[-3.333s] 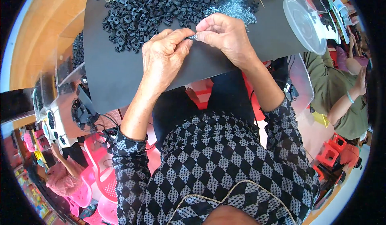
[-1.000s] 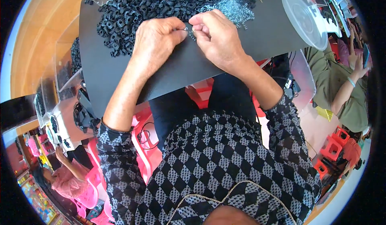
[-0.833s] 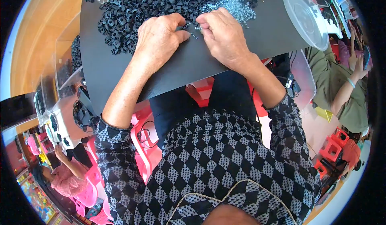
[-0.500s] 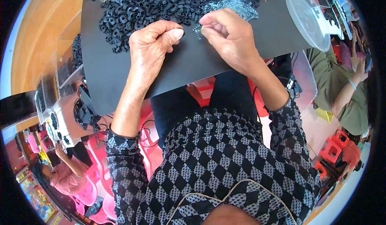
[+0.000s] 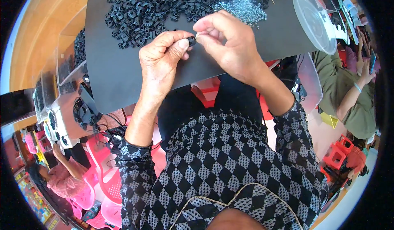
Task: Manually assembling small metal pins into black plastic components at a workbench.
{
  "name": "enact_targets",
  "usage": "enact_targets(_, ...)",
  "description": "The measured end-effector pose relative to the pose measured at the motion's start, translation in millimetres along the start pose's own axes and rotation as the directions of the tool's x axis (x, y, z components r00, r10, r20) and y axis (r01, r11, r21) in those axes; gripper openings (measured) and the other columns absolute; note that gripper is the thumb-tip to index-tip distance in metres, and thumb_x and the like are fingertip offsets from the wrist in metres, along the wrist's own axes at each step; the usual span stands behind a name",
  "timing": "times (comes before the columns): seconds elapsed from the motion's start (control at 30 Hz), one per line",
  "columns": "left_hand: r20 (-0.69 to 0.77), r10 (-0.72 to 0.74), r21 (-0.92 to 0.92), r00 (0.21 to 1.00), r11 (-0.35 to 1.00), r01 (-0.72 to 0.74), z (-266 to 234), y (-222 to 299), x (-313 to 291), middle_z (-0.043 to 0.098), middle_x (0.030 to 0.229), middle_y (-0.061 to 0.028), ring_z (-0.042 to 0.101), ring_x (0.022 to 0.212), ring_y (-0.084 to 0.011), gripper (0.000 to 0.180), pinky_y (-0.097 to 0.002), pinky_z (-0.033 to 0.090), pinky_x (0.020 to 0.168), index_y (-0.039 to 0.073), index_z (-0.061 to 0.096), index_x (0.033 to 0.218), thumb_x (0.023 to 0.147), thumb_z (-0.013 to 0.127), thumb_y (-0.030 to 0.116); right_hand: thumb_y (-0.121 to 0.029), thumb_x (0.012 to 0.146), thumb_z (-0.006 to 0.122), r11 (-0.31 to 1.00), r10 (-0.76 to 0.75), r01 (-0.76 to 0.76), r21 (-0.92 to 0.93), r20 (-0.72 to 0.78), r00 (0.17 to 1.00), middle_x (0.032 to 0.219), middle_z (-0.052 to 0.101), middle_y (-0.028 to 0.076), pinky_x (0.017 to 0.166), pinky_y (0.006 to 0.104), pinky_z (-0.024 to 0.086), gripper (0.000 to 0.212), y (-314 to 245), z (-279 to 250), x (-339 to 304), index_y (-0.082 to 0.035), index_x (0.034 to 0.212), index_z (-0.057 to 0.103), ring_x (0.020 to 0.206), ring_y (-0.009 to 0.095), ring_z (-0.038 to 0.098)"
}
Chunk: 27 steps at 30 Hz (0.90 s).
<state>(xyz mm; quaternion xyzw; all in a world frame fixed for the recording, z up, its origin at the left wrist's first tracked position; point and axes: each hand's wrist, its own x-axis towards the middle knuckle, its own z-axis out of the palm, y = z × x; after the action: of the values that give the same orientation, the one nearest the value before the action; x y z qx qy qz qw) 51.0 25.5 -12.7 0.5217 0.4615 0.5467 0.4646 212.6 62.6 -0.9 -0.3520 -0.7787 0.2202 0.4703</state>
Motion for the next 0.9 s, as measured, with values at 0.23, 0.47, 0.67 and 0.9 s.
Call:
enact_targets(0.23, -0.151, -0.064, -0.083, 0.987, 0.995, 0.052, -6.5, 9.1, -13.8, 0.063, 0.075, -0.0029, 0.054, 0.062, -0.0065, 0.011, -0.0199, 0.046, 0.058, -0.003, 0.066, 0.095, 0.087, 0.06, 0.001, -0.007, 0.069, 0.059, 0.85, -0.408, 0.397, -0.347, 0.044, 0.912, 0.077, 0.053, 0.012, 0.061, 0.0354, 0.043, 0.025, -21.0, 26.5, -6.8, 0.004, 0.091, 0.056, 0.071, 0.027, 0.05)
enact_targets(0.47, -0.182, 0.052, 0.087, 0.982, 0.995, -0.037, -17.0, 12.3, -28.7, 0.064, 0.089, -0.0012, 0.056, 0.076, -0.0069, 0.017, -0.0202, 0.048, 0.07, -0.004, 0.065, 0.1, 0.084, 0.065, 0.002, -0.007, 0.063, 0.059, 0.792, -0.505, 0.473, -0.387, 0.022, 0.863, 0.086, 0.056, 0.016, 0.062, 0.0339, 0.044, 0.042, -32.2, 43.6, -13.1, 0.011, 0.101, 0.055, 0.07, 0.025, 0.05)
enact_targets(0.67, -0.152, -0.084, -0.187, 0.985, 0.981, 0.055, -39.9, 12.2, -37.4, 0.062, 0.083, -0.0048, 0.059, 0.072, -0.0094, 0.019, -0.0218, 0.05, 0.067, -0.004, 0.062, 0.101, 0.082, 0.065, -0.002, 0.004, 0.072, 0.062, 0.875, -0.347, 0.33, -0.354, 0.016, 0.938, 0.082, 0.062, 0.012, 0.062, 0.0358, 0.046, 0.023, -34.2, 30.0, 10.4, 0.0, 0.094, 0.063, 0.072, 0.028, 0.057)
enact_targets(0.9, -0.261, -0.032, -0.284, 0.965, 0.958, -0.045, -65.2, 6.6, -51.1, 0.064, 0.087, -0.0113, 0.064, 0.077, -0.0175, 0.019, -0.0257, 0.054, 0.065, -0.007, 0.061, 0.099, 0.081, 0.065, -0.004, -0.007, 0.071, 0.068, 0.832, -0.254, 0.317, -0.455, 0.195, 0.947, 0.078, 0.058, 0.007, 0.065, 0.0348, 0.047, 0.018, -15.4, 53.4, 29.1, -0.007, 0.089, 0.067, 0.077, 0.025, 0.055)
